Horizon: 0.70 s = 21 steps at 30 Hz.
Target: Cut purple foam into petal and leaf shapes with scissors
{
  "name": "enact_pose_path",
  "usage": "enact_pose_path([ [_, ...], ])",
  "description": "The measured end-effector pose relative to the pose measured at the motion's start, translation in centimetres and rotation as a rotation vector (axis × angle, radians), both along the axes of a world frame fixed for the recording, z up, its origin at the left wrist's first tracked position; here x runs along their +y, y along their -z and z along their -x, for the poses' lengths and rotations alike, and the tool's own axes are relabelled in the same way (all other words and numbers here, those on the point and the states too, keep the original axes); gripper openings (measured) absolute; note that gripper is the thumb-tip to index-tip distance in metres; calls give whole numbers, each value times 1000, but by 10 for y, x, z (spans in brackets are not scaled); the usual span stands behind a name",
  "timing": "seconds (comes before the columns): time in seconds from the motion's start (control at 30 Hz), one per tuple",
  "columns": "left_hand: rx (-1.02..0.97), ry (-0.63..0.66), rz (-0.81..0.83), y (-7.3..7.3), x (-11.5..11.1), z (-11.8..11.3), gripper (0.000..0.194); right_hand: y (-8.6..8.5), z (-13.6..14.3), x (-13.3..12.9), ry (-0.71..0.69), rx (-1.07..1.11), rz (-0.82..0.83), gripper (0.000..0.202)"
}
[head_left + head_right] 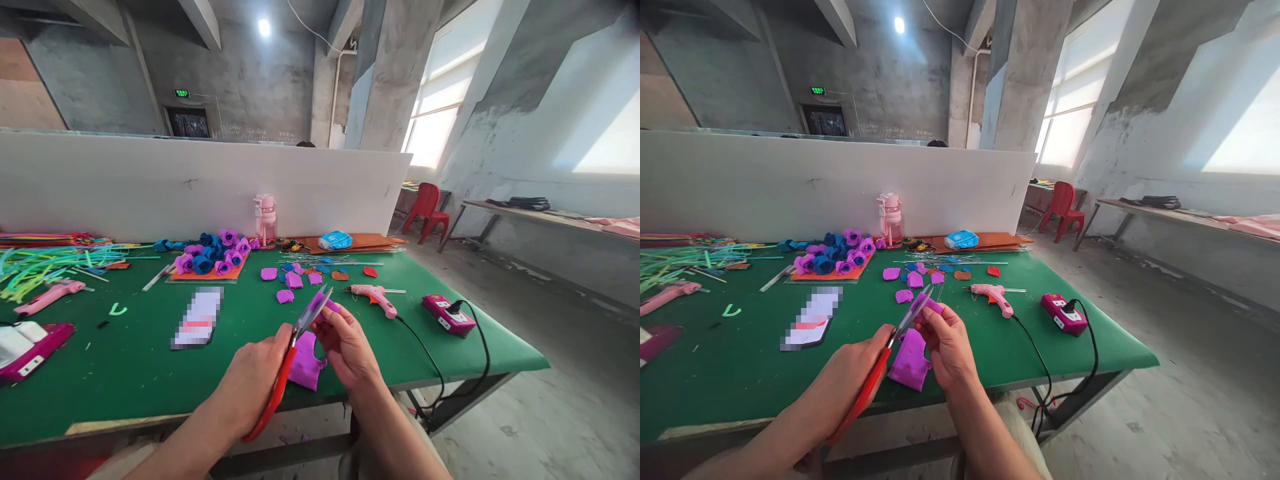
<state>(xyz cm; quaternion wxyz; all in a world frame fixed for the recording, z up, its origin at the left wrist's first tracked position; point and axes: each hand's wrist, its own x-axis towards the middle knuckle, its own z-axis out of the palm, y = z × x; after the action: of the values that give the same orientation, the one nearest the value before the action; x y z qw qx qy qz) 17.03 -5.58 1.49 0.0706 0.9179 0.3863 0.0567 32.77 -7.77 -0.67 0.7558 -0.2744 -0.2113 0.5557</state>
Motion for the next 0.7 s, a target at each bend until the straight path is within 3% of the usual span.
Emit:
enact_pose_path([
  [0.3,-45,21,17,4,0,1,29,0,-2,0,-8,-14,-14,14],
  [0.7,-20,-29,124,-7,-4,-2,25,2,-5,0,-2,-27,-1,16],
])
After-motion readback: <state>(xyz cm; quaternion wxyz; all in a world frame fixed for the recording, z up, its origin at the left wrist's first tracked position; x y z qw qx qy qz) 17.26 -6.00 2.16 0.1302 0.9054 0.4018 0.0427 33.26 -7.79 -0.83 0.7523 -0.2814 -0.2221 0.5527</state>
